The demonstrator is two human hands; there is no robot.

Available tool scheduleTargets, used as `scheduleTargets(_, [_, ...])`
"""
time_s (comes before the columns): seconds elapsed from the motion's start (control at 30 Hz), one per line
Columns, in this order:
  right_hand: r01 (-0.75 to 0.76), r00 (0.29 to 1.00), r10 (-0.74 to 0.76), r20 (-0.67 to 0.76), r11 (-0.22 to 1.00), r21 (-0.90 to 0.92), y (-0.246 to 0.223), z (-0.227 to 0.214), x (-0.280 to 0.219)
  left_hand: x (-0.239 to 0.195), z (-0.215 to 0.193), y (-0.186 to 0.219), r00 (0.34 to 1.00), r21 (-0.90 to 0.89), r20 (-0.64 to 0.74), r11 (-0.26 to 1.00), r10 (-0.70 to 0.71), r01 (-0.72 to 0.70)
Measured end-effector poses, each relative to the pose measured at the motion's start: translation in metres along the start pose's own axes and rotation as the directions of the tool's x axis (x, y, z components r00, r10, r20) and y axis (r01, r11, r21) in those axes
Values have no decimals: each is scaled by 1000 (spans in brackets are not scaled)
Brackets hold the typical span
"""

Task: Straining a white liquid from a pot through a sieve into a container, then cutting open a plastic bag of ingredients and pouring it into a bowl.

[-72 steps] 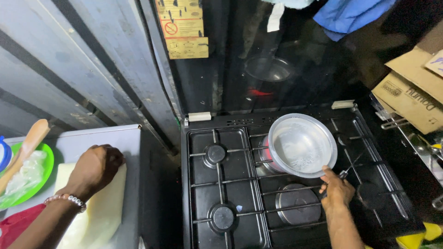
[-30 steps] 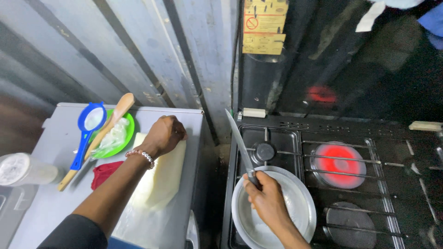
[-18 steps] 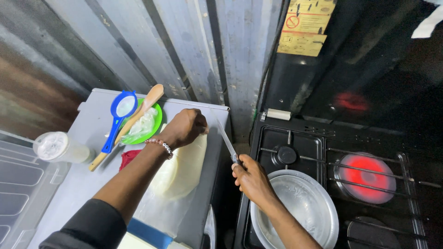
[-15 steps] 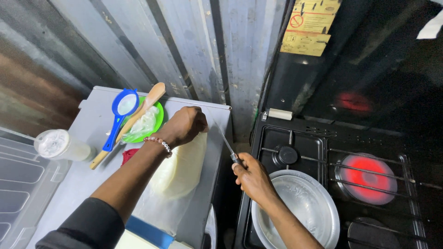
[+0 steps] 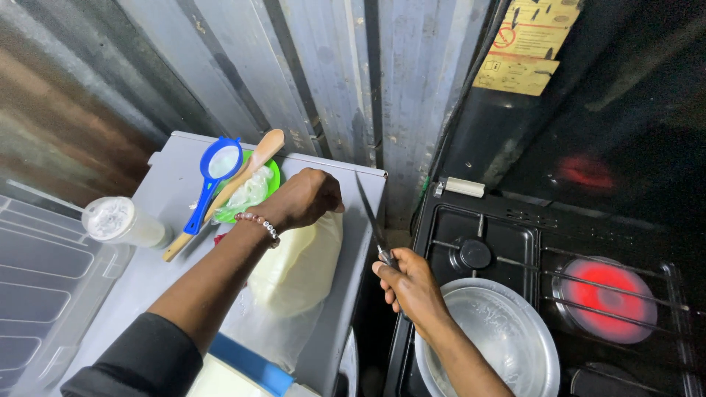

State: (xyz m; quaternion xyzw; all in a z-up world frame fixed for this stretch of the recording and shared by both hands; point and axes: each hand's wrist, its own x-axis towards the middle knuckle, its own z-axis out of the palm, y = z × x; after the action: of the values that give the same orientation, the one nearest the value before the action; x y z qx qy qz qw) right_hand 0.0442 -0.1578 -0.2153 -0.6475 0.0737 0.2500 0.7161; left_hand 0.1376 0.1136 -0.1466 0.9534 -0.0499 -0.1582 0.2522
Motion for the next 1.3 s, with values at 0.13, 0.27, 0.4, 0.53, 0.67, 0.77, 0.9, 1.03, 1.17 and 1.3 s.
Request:
scheduleTargets(0.13, [6,999,-4,-40,999,40,-15,24,14,-10,-13,5,1000,-4,3,1000,5,-5])
scheduleTargets(0.27, [71,997,-71,-1,986,153,-25,55,46,-16,-21,12,999,26,-6,998,-51,51])
scheduleTargets(0.4, [132,989,-140,41,979,153,-43,84,69,-12,-15,-1,997,11,-28,997,-71,72])
scheduleTargets(0.53, [166,985,-170,38,982,89,-43,92,85,-13,-14,-14,994,15,-56,995,-94,95])
scheduleTargets(0.67, [93,991,-98,89,994,64,-42,93,90,-16,-14,-14,990,-111,-69,987,-124,115])
scheduleTargets(0.77, [86,991,-91,96,995,58,-41,96,92,-21,-15,-7,986,-197,-82,972,-145,127])
scheduleTargets(0.9, [113,988,-121,91,989,92,-26,98,104,-26,-9,-15,988,-329,-86,939,-131,96])
scheduleTargets(1.03, [107,988,-118,98,988,108,-39,95,90,-46,-18,-15,990,-448,-37,888,-136,105])
scheduleTargets(1.17, [130,983,-139,118,988,83,-49,98,83,-49,-15,-16,995,-255,19,962,-98,100])
scheduleTargets(1.3, [143,982,-150,112,987,70,-52,100,79,-38,0,-30,996,-116,-16,989,-89,86])
